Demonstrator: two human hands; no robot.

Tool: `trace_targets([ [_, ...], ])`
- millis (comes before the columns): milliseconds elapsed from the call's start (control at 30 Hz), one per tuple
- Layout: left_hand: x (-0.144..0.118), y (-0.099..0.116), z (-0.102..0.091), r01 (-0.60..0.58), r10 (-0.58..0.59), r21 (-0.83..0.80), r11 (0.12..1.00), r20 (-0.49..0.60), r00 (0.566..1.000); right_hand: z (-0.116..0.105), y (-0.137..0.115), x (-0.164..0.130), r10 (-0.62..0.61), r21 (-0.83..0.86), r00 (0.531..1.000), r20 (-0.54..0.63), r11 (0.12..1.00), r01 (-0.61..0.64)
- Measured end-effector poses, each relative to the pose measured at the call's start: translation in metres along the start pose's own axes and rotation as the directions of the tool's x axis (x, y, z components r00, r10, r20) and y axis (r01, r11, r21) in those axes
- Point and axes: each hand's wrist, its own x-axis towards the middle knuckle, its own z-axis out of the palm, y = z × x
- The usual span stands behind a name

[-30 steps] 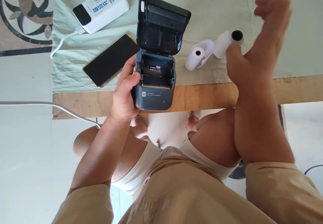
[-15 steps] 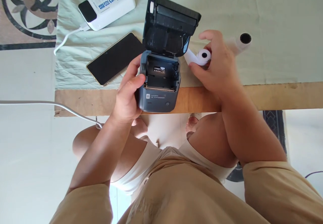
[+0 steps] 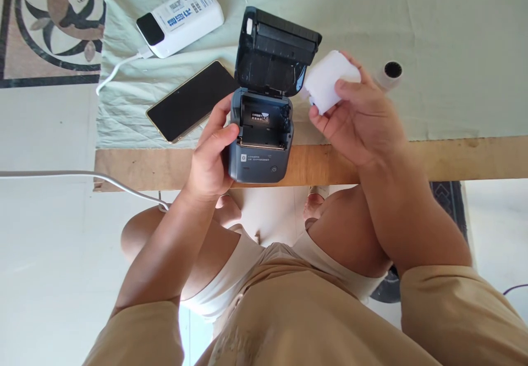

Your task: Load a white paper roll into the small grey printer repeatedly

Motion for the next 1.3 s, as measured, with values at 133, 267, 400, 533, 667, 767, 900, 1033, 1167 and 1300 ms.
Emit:
trace_targets([
  [133,-0.002,0.002,0.002,0.044,-0.04,0.065,0.997,-0.061,0.997,-0.001,0.002,0.002,0.046,0.003,0.999,0.026,0.999,-0.047],
  [267,-0.002,0.001,-0.001,0.015,-0.015,0.029,0.999,0.004,1.0,0.001,-0.001,0.001,0.123,0.059,0.992,-0.01,0.991,-0.123],
  [400,0.0,-0.002,-0.004,0.03,-0.03,-0.005,1.0,0.047,0.998,-0.003,0.003,0.006,0.063,-0.018,0.998,0.003,0.998,-0.063],
  [533,0.0,-0.002,-0.003,-0.001,0.001,-0.016,1.0,0.038,0.999,-0.011,0.01,0.014,0.059,-0.105,0.994,0.095,0.993,-0.049],
  [667,0.0,-0.002,-0.003,-0.003,0.004,-0.014,1.0,0.054,0.999,-0.011,0.009,0.015,0.049,-0.101,0.995,0.084,0.994,-0.041],
  [767,0.001,-0.003,-0.005,0.001,-0.001,-0.004,1.0,0.055,0.998,-0.008,0.005,0.014,0.128,-0.026,0.992,0.02,0.992,-0.127],
  [900,0.001,-0.004,-0.006,0.002,-0.002,0.004,1.0,0.045,0.999,-0.008,0.005,0.013,0.181,0.011,0.983,-0.036,0.983,-0.181],
  [1033,0.001,-0.002,-0.002,0.002,-0.002,-0.013,1.0,0.025,1.0,-0.011,0.009,0.01,0.085,-0.056,0.996,0.028,0.995,-0.083],
  [1167,0.002,0.0,0.0,-0.003,0.004,-0.024,1.0,0.009,1.0,-0.011,0.009,0.011,0.114,-0.027,0.993,0.007,0.993,-0.114],
  [1300,0.002,0.0,-0.001,0.01,-0.01,-0.015,1.0,-0.007,1.0,-0.008,0.011,0.017,0.164,-0.003,0.982,-0.091,0.986,-0.165],
])
